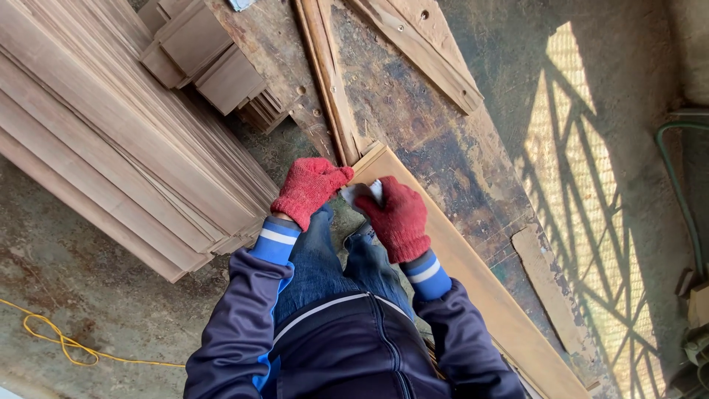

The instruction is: The recorder is sanding a wooden plank with a power sander, wiping it down with a cloth, and then using a hand scraper on the edges.

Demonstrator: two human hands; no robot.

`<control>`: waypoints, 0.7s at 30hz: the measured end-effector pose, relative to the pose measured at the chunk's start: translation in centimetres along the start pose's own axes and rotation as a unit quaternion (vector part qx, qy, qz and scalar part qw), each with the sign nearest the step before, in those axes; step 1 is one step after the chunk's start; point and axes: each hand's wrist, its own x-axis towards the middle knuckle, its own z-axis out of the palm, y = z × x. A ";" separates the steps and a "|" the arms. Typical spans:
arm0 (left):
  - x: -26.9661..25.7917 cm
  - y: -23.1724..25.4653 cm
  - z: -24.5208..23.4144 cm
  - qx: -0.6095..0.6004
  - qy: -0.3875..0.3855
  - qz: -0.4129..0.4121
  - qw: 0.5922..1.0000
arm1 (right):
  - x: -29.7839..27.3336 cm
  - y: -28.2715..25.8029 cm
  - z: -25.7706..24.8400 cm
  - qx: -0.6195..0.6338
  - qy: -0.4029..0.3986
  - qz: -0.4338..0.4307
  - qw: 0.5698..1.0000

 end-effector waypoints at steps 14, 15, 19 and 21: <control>0.7 -2.0 -0.6 -0.015 0.034 0.025 0.999 | 0.0 -0.7 0.3 0.013 0.045 -0.089 0.995; -0.2 -0.6 -1.1 -0.013 0.028 0.028 0.999 | -1.3 0.7 -0.7 0.011 0.049 -0.084 0.995; -3.3 2.7 -1.7 0.008 -0.005 0.004 1.000 | -7.4 7.2 -4.1 -0.026 0.014 -0.005 1.000; -3.4 2.8 -1.3 0.059 -0.018 0.005 0.998 | -9.5 10.2 -4.5 -0.035 -0.003 0.023 0.999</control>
